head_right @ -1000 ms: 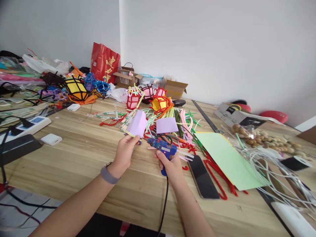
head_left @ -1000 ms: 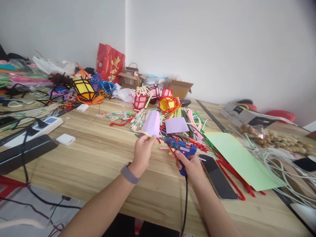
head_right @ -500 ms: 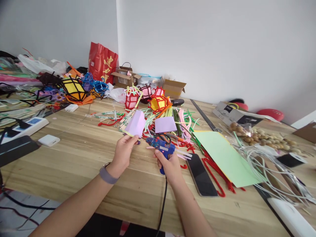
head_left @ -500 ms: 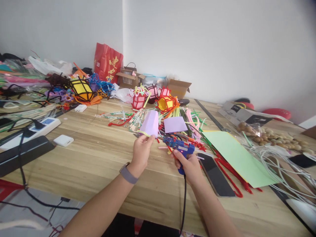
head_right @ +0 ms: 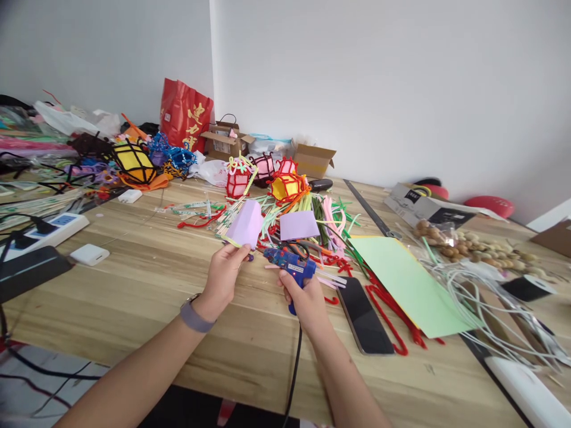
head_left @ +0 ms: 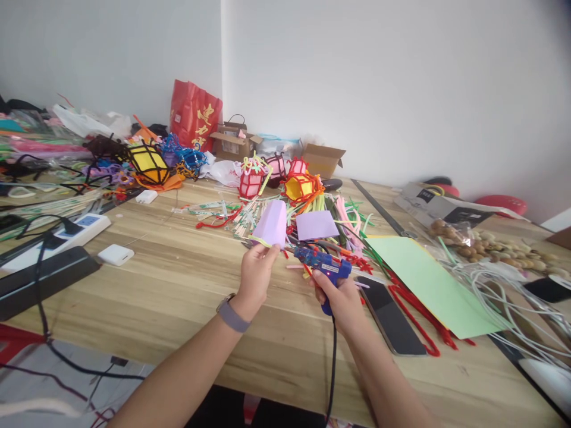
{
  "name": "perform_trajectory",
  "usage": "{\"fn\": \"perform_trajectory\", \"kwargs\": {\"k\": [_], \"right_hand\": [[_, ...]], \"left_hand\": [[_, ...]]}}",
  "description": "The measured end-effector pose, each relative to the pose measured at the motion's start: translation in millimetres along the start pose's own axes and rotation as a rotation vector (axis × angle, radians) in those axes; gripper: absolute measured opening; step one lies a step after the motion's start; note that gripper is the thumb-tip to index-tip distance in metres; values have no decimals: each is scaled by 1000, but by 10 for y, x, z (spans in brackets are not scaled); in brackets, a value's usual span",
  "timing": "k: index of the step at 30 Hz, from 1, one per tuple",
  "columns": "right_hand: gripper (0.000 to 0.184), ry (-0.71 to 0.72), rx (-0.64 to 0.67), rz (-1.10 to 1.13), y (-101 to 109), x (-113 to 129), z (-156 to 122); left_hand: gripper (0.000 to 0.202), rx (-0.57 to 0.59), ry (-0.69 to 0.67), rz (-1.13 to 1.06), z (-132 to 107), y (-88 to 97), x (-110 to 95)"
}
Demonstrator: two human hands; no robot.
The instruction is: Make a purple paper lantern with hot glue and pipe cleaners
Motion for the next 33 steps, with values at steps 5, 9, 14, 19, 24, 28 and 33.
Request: {"fn": "perform_trajectory", "kwargs": {"k": [5,9,14,19,24,28,33], "right_hand": [[43,7,-15,-38,-3,-13,-5],[42,17,-30,-59,-16,8,-22],[42,20,-36,-87,-31,39,-39],[37,47,-50,-144,-28,60,-37],[31,101,-46,-172,-37,95,-44],[31,85,-70,-209,-48,122,-62],[33,84,-94,-230,-43,123,-70]], "left_hand": [[24,6,-6,5,1,-1,13],[24,-3,0,11,-3,-1,19],[23,6,3,-8,0,0,23],[24,3,-11,28,6,4,27],[23,-7,-17,63,-3,3,18],[24,-14,-24,79,-7,7,25],[26,-7,-41,80,-6,7,40]]}}
Point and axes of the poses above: each hand's wrist, its own z-axis towards the middle knuckle, its own y-axis out of the back of the hand, x = y × z, the point moved 1 cm from there along z, towards the middle knuckle, and after that the axes turned 11 degrees about z, right-handed, at the moved point
